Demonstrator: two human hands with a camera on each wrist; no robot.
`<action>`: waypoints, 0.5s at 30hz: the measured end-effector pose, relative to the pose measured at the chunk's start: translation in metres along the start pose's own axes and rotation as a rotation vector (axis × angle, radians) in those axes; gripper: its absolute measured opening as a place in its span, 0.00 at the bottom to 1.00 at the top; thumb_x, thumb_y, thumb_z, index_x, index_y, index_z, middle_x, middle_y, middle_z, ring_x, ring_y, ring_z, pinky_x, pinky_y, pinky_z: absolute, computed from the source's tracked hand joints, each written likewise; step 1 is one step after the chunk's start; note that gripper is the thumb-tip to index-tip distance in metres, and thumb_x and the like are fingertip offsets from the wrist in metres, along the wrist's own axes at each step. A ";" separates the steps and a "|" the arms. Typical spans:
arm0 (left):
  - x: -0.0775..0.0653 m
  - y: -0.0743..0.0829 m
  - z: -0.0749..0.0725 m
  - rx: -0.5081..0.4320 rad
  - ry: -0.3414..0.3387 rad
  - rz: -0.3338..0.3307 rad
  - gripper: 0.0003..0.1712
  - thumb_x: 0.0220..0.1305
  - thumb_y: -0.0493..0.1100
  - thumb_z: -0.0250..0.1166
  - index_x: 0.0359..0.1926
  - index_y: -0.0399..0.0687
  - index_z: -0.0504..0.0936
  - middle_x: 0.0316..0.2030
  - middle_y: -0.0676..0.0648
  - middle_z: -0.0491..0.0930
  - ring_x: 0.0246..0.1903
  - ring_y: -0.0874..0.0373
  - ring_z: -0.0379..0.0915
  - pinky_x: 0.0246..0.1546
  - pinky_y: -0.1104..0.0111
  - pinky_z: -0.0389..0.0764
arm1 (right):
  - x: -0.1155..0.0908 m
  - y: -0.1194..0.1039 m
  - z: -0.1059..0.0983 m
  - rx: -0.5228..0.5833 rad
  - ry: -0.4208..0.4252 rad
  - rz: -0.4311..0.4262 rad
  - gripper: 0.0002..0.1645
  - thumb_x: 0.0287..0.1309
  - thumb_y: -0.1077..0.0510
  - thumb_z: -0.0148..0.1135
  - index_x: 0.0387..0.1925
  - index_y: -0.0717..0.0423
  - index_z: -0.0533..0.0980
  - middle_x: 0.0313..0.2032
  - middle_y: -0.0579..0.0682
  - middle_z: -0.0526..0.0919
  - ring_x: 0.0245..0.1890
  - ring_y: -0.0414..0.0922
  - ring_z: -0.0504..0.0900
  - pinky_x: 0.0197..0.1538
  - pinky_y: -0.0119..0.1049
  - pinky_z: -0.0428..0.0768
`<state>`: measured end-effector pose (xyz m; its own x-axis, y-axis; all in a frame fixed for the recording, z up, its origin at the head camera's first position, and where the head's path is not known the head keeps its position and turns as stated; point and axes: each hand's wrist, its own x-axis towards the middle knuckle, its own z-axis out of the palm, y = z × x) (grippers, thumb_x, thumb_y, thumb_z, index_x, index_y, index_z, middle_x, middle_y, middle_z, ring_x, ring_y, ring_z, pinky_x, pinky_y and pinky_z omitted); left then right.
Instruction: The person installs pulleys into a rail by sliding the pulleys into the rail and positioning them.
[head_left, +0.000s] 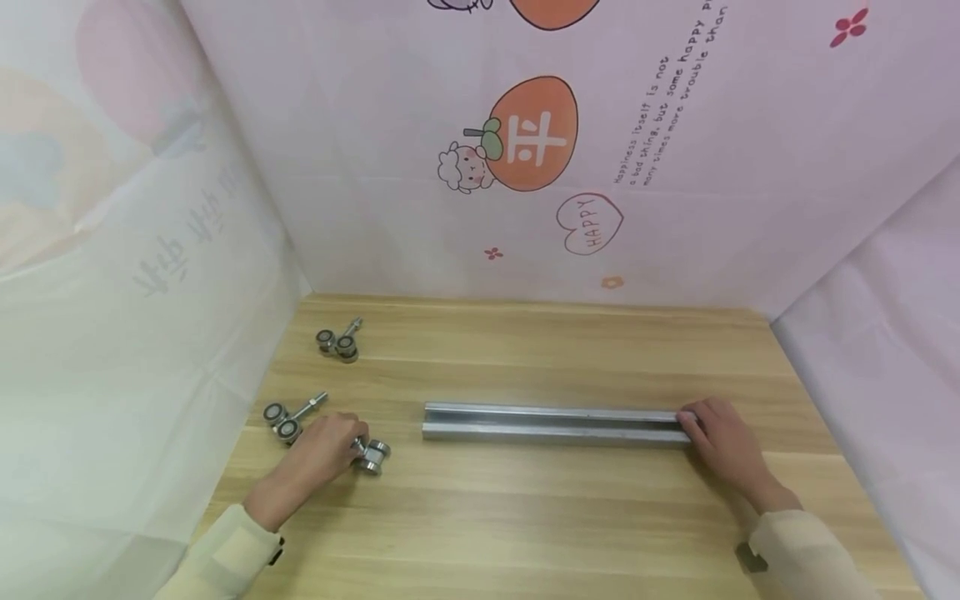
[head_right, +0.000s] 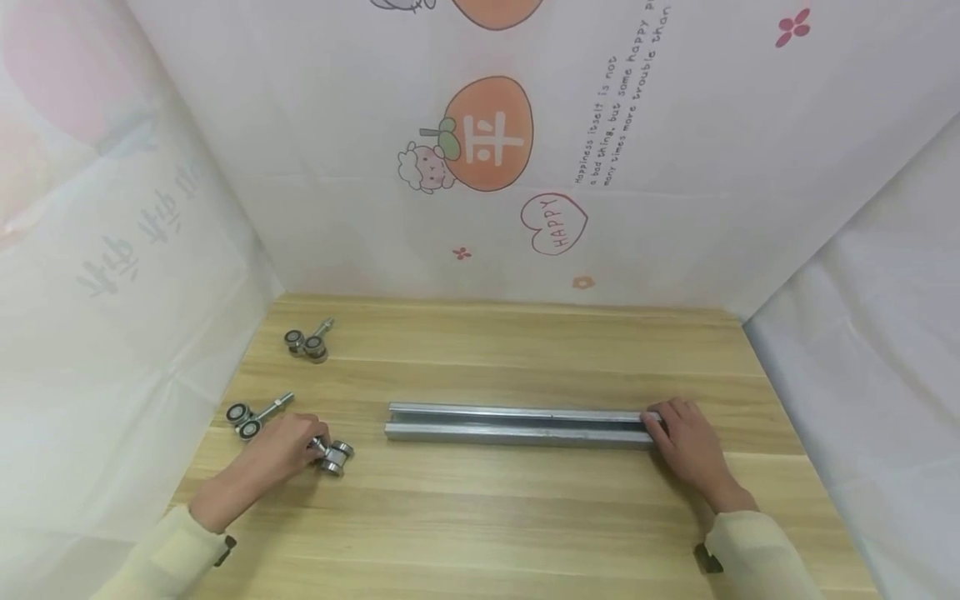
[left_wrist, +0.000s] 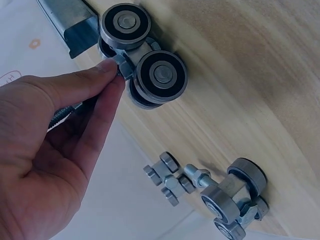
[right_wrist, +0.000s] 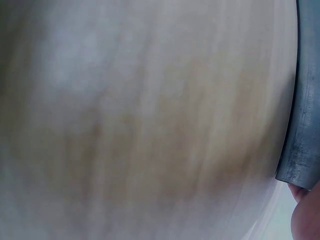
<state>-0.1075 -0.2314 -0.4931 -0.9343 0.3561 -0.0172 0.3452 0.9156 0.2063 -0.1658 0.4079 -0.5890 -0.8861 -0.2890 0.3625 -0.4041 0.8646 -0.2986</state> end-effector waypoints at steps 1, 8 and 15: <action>0.001 0.000 0.000 -0.001 -0.002 -0.001 0.12 0.51 0.25 0.78 0.29 0.46 0.87 0.29 0.49 0.86 0.27 0.58 0.80 0.29 0.66 0.84 | -0.001 0.000 0.001 0.000 -0.001 0.002 0.09 0.73 0.58 0.62 0.44 0.60 0.82 0.42 0.58 0.82 0.46 0.59 0.78 0.49 0.58 0.74; 0.006 0.002 0.000 -0.011 -0.005 0.010 0.12 0.50 0.26 0.78 0.29 0.46 0.87 0.29 0.49 0.86 0.27 0.58 0.80 0.30 0.66 0.84 | -0.002 -0.002 0.001 0.007 -0.005 0.017 0.09 0.73 0.58 0.62 0.44 0.61 0.82 0.42 0.59 0.83 0.47 0.61 0.78 0.50 0.60 0.75; 0.012 0.006 -0.003 -0.016 -0.007 0.011 0.11 0.51 0.26 0.78 0.30 0.45 0.88 0.30 0.48 0.87 0.28 0.58 0.81 0.31 0.67 0.85 | 0.000 -0.002 0.000 0.004 -0.014 0.026 0.10 0.74 0.57 0.62 0.44 0.61 0.81 0.43 0.59 0.83 0.48 0.61 0.78 0.50 0.61 0.75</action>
<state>-0.1168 -0.2228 -0.4891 -0.9298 0.3673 -0.0221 0.3536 0.9085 0.2226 -0.1648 0.4059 -0.5885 -0.8993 -0.2724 0.3422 -0.3819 0.8704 -0.3108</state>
